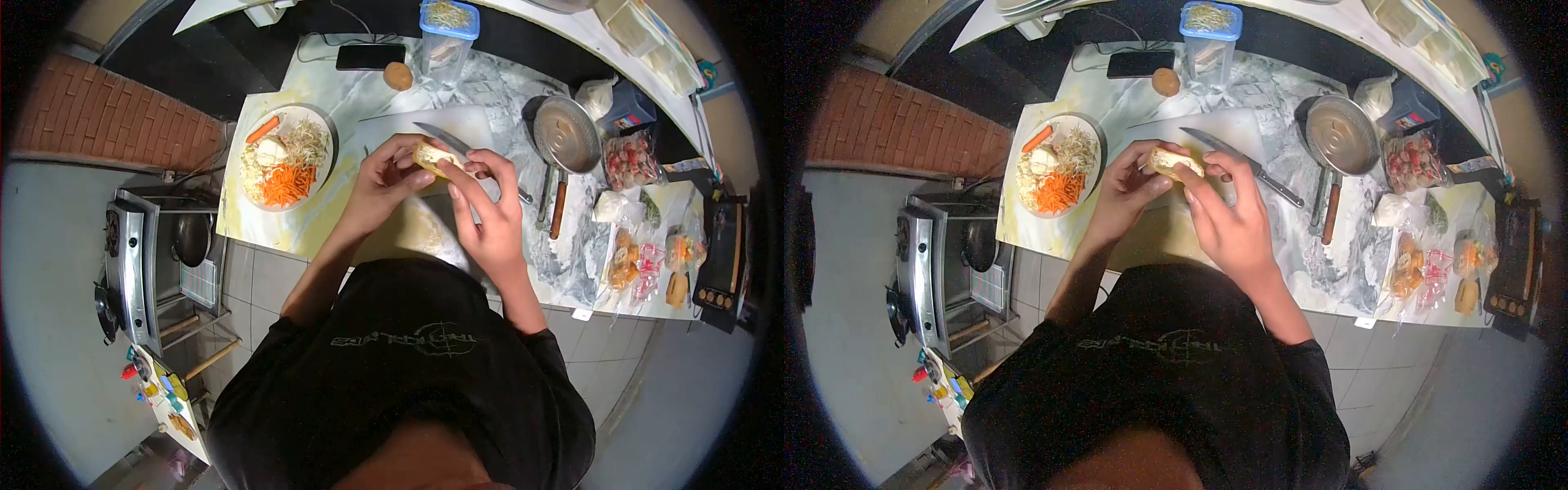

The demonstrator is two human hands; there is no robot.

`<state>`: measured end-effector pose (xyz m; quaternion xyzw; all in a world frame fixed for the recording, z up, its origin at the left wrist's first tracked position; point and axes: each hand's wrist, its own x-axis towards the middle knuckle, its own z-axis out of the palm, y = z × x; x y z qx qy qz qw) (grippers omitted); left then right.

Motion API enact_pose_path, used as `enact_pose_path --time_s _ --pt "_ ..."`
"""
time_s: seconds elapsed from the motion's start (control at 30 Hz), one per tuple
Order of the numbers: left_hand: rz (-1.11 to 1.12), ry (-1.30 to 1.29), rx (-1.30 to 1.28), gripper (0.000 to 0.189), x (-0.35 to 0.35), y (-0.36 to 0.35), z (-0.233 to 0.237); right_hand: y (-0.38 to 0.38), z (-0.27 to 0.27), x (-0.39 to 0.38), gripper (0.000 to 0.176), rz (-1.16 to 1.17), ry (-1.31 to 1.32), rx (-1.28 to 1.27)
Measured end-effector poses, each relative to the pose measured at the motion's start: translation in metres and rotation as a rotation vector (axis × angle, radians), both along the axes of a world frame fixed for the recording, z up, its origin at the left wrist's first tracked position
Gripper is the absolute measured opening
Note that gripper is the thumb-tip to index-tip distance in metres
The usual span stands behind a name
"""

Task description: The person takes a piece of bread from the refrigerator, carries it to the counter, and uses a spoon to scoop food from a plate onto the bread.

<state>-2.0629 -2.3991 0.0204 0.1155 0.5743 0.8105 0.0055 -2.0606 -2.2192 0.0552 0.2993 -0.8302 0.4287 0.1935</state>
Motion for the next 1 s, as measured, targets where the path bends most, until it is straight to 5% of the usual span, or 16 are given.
enact_pose_path --time_s 0.7,1.0 --pt "0.015 -0.021 -0.088 0.039 0.007 0.009 -0.024 0.003 -0.02 -0.005 0.025 0.083 0.011 -0.066" --pt "0.0 -0.1 -0.14 0.041 -0.006 0.013 -0.048 0.019 -0.038 -0.005 0.03 0.009 -0.214 -0.14"
